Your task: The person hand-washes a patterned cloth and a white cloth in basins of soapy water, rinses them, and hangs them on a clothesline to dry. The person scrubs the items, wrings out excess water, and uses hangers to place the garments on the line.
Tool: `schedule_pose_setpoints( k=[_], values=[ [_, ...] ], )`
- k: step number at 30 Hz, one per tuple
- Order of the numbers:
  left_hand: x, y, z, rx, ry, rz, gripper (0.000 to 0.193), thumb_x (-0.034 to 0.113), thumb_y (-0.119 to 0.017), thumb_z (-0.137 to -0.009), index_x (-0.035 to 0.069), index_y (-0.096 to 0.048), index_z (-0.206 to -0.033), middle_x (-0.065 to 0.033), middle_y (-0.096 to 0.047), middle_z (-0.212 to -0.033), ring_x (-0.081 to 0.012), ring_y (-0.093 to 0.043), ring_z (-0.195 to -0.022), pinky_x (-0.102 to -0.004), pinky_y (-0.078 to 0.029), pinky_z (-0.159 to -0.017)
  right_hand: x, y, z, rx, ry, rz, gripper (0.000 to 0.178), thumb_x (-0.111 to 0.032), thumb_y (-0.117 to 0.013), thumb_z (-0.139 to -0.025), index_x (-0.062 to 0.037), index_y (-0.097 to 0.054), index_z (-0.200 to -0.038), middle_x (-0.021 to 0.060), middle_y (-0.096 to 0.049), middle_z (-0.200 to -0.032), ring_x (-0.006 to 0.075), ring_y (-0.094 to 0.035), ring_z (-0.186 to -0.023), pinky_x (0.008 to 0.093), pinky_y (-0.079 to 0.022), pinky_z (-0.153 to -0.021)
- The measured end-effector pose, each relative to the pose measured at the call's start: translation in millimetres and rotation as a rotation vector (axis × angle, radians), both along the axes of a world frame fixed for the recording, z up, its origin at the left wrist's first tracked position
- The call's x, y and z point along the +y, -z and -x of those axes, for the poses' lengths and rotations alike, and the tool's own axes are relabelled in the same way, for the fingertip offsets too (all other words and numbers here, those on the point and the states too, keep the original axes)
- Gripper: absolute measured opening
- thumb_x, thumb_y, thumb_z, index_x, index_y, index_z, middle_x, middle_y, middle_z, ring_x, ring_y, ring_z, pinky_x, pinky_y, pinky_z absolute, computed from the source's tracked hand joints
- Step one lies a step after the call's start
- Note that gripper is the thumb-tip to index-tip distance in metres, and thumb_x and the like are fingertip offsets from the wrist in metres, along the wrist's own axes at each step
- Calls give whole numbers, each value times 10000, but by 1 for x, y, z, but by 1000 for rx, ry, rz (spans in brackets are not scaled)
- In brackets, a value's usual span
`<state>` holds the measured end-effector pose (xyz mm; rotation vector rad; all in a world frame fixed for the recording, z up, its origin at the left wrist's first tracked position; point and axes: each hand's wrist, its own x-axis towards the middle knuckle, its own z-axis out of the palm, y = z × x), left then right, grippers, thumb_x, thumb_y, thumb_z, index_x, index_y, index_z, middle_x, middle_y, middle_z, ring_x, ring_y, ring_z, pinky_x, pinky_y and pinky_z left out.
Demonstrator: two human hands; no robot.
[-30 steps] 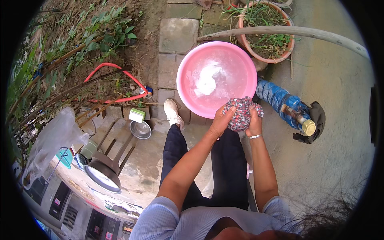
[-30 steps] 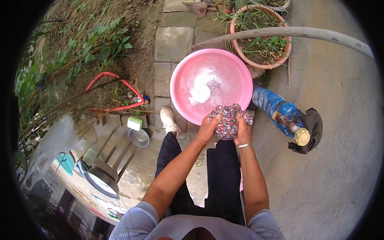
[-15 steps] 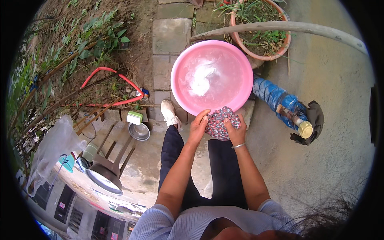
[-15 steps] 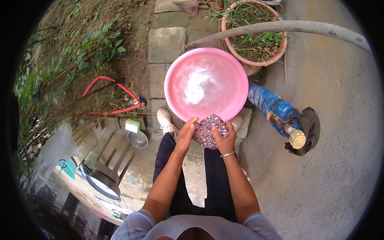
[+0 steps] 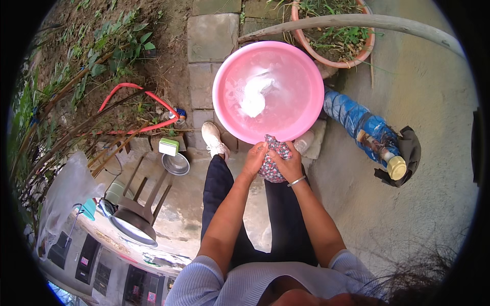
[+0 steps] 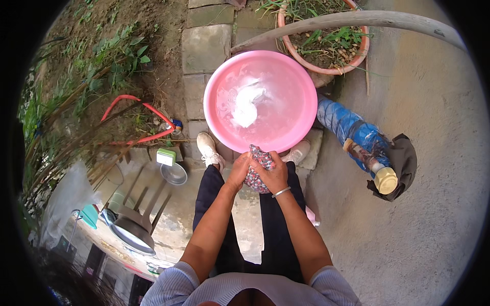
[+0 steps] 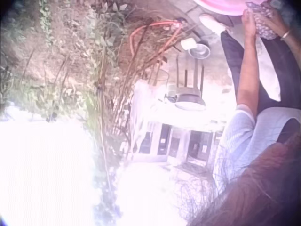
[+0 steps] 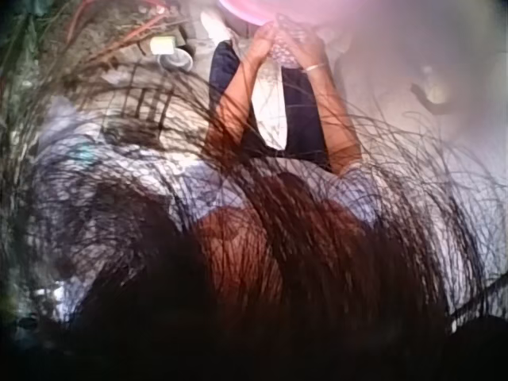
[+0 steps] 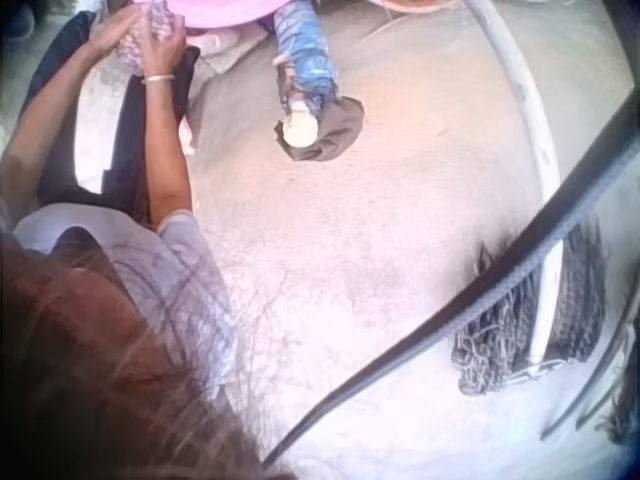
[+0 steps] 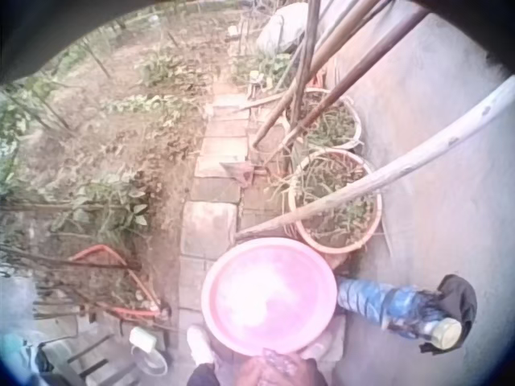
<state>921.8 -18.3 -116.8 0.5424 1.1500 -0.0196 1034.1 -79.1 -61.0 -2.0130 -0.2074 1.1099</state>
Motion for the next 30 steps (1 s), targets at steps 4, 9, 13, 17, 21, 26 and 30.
schedule_pose_setpoints(
  k=[4, 9, 13, 17, 21, 26, 30],
  values=[
    [-3, 2, 6, -8, -75, 43, 238, 253, -501, -940, 41, -609, -946, 69, -505, -780, -31, -427, -727, -190, -362, -663, 4, -3, 8, -53, 21, -33, 326, -283, -741, -731, -33, -585, -870, 77, -640, -765, 154, -615, -691, 301, -467, -611],
    [9, -19, 5, -30, 149, -52, 258, 233, -491, -928, 2, -605, -918, 23, -541, -783, -70, -467, -733, -222, -399, -700, 1, -22, 6, 49, 86, -128, 195, -171, -673, -773, -20, -557, -817, 38, -597, -708, 109, -552, -649, 278, -446, -599],
    [30, -53, -16, -166, 189, -166, 274, 228, -494, -918, 24, -535, -740, 37, -453, -674, -79, -390, -646, -236, -349, -606, 6, -48, -2, 254, 258, -198, 115, -134, -610, -818, -35, -553, -814, -23, -542, -705, 60, -487, -646, 240, -421, -626],
    [30, -47, -20, -221, 70, -44, 255, 241, -484, -931, 22, -571, -834, 43, -467, -699, -76, -412, -665, -234, -369, -638, 10, -41, -11, 419, 315, -160, 115, -140, -606, -835, -31, -573, -851, -8, -588, -781, 60, -532, -702, 235, -446, -654],
    [30, -11, -13, -55, 123, 0, 272, 275, -454, -956, 36, -554, -1039, 21, -514, -860, -72, -458, -764, -236, -398, -732, 18, -11, -14, 382, 230, -41, 113, -130, -645, -826, -46, -576, -854, -11, -609, -775, 51, -552, -704, 223, -456, -639],
    [49, 18, 0, -135, -37, 363, 485, 437, -357, -970, 53, -478, -1240, -45, -558, -1132, -137, -547, -1008, -296, -434, -913, 13, 27, -4, 410, 170, -33, 106, -80, -655, -804, -44, -573, -861, -11, -600, -796, 52, -551, -720, 231, -468, -648],
    [45, 13, 8, -200, 72, 324, 541, 474, -322, -965, 50, -470, -1266, -78, -552, -1186, -156, -534, -1088, -324, -434, -947, 12, 13, 3, 373, 69, -65, 109, -114, -641, -808, -47, -576, -865, -13, -586, -782, 58, -532, -714, 233, -452, -670]
  ],
)
